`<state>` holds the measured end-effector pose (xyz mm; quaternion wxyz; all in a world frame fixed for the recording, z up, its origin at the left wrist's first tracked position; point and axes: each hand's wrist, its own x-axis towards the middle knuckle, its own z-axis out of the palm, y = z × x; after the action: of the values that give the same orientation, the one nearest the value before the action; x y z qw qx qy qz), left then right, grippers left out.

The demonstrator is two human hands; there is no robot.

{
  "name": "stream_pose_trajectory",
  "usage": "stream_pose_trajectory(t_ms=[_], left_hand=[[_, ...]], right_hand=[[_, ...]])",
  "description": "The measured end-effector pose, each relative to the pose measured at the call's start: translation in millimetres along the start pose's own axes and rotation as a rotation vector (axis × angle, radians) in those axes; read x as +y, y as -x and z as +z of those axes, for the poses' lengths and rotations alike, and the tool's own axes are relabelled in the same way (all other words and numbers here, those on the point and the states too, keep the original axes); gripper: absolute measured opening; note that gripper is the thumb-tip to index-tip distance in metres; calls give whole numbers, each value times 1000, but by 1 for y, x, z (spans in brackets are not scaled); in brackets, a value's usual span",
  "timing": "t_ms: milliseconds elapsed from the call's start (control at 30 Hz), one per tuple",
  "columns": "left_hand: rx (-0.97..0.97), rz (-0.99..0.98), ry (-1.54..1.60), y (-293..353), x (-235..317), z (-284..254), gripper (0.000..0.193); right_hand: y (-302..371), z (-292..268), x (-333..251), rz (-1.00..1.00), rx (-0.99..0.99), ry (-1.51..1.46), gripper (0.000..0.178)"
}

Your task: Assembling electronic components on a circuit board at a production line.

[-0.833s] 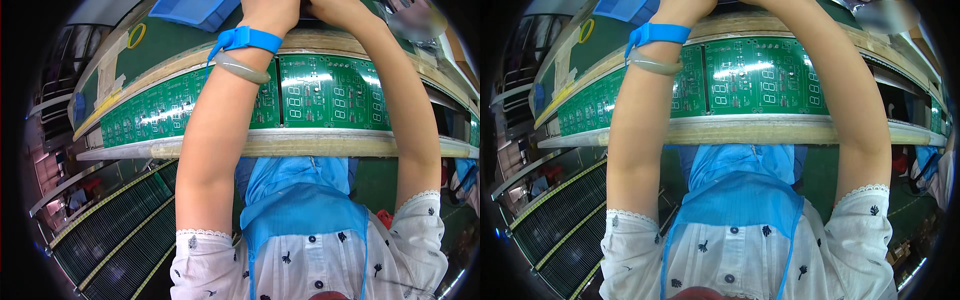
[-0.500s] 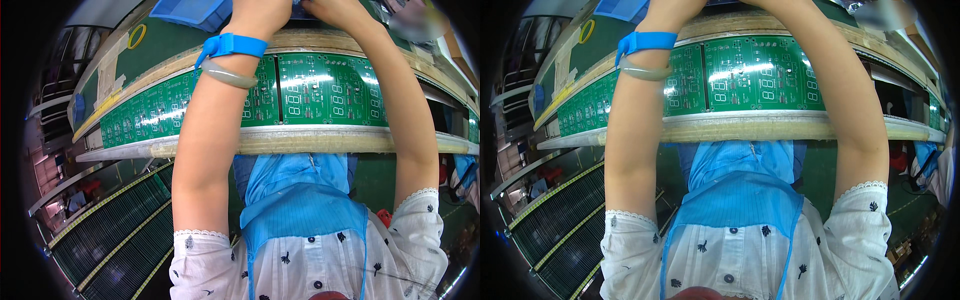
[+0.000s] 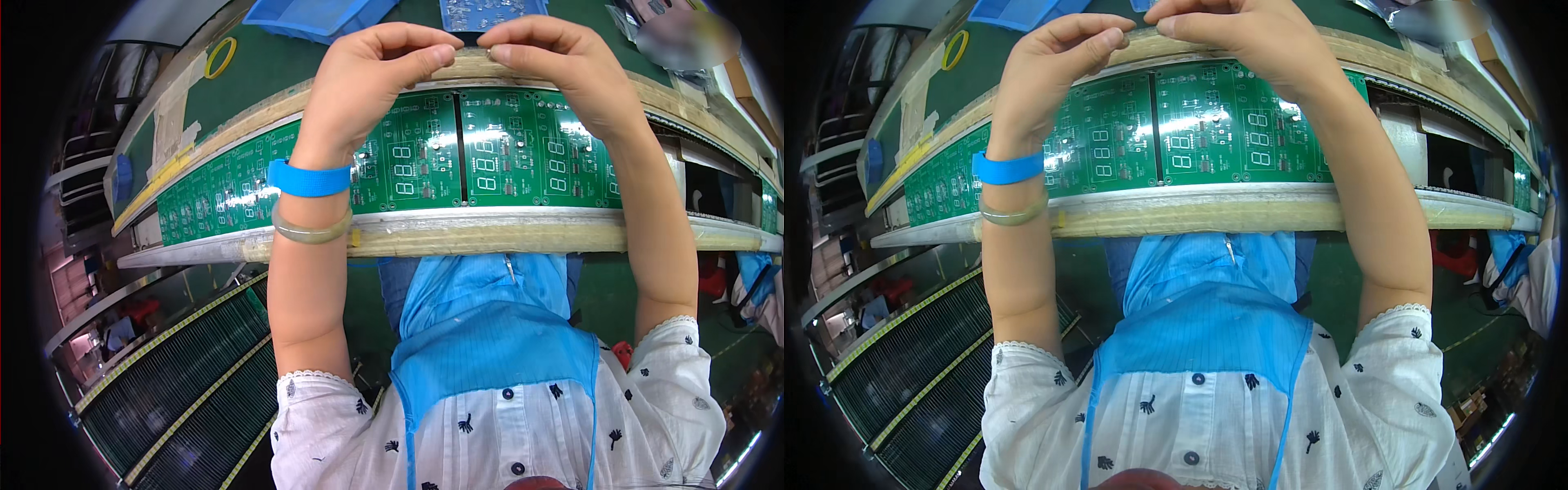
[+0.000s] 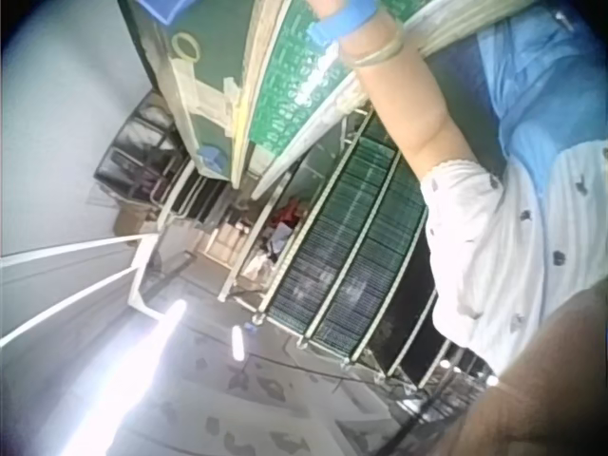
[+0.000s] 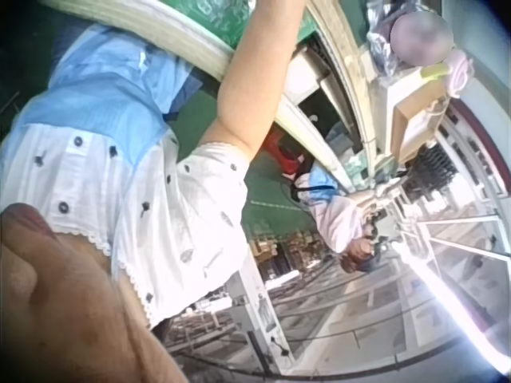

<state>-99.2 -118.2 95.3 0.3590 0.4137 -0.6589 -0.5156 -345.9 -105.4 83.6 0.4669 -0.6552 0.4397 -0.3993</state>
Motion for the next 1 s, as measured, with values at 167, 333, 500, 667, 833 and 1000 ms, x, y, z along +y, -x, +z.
stream_pose_trajectory(t_ms=[167, 333, 500, 667, 833, 1000], left_hand=[[-17, -97, 169, 6, -14, -4, 22], [-35, -85, 277, 7, -21, -5, 21], [-21, -64, 274, 5, -29, -3, 20], [-4, -60, 241, 4, -31, -1, 19], [41, -96, 230, 5, -27, 2, 15], [65, -145, 150, 6, -20, 3, 12]], right_hand=[[-1, 6, 4, 69, -52, -158, 22], [-1, 9, 8, 48, -46, -95, 20], [1, 13, 7, 41, -13, -23, 18], [5, 16, 5, 47, 5, 140, 17], [12, 24, 3, -23, -14, 381, 17], [14, 34, -7, -197, -39, 752, 18]])
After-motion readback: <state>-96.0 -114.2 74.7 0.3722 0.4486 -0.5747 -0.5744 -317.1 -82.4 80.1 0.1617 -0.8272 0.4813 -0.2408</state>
